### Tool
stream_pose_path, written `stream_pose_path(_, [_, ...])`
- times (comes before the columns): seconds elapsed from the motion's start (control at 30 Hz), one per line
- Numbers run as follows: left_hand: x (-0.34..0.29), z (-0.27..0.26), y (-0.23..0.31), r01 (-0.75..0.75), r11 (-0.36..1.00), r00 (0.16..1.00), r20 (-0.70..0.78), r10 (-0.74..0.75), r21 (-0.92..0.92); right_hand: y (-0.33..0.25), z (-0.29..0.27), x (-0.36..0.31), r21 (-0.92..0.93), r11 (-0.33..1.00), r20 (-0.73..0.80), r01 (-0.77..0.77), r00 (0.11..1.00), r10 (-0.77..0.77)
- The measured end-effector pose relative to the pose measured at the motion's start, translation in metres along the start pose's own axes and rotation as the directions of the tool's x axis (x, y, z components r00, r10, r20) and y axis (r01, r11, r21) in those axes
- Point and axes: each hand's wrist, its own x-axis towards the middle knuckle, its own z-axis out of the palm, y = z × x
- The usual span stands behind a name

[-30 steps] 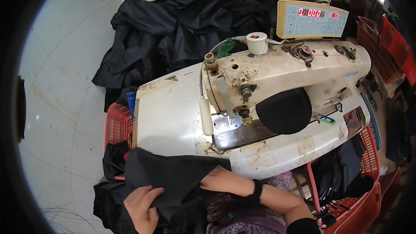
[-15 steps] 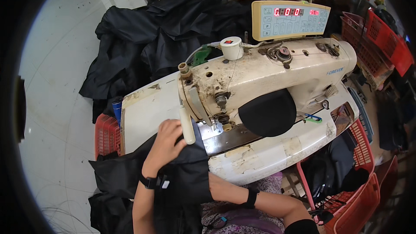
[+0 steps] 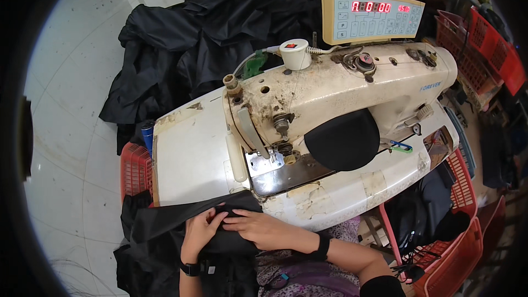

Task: The recorder operates an industrial sewing machine to stitch pieces of black fabric.

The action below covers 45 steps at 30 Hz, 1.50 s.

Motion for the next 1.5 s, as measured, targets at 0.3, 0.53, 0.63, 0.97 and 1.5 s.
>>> stream_pose_path(0.3, [0.037, 0.012, 0.018, -0.402, 0.916, 0.902, 0.179, 0.393, 0.012, -0.032, -0.019, -0.043, -0.089, 0.990, 0.070, -0.113, 0.990, 0.119])
stream_pose_path(0.53, [0.058, 0.019, 0.022, -0.386, 0.922, 0.899, 0.237, 0.368, 0.033, -0.018, -0.015, -0.048, -0.065, 0.990, -0.063, -0.127, 0.990, 0.123])
stream_pose_path(0.63, [0.077, 0.026, 0.037, -0.420, 0.907, 0.888, 0.220, 0.403, 0.035, -0.011, -0.022, -0.054, -0.131, 0.975, -0.149, -0.179, 0.976, 0.159])
stream_pose_path(0.97, [0.155, 0.050, 0.053, -0.450, 0.864, 0.840, 0.223, 0.495, -0.224, 0.015, -0.046, -0.063, -0.264, 0.862, -0.173, -0.433, 0.901, 0.399])
stream_pose_path(1.5, [0.041, 0.050, 0.075, -0.377, 0.912, 0.909, 0.253, 0.331, 0.161, 0.053, -0.132, -0.123, -0.282, 0.447, -0.753, -0.849, 0.484, 0.446])
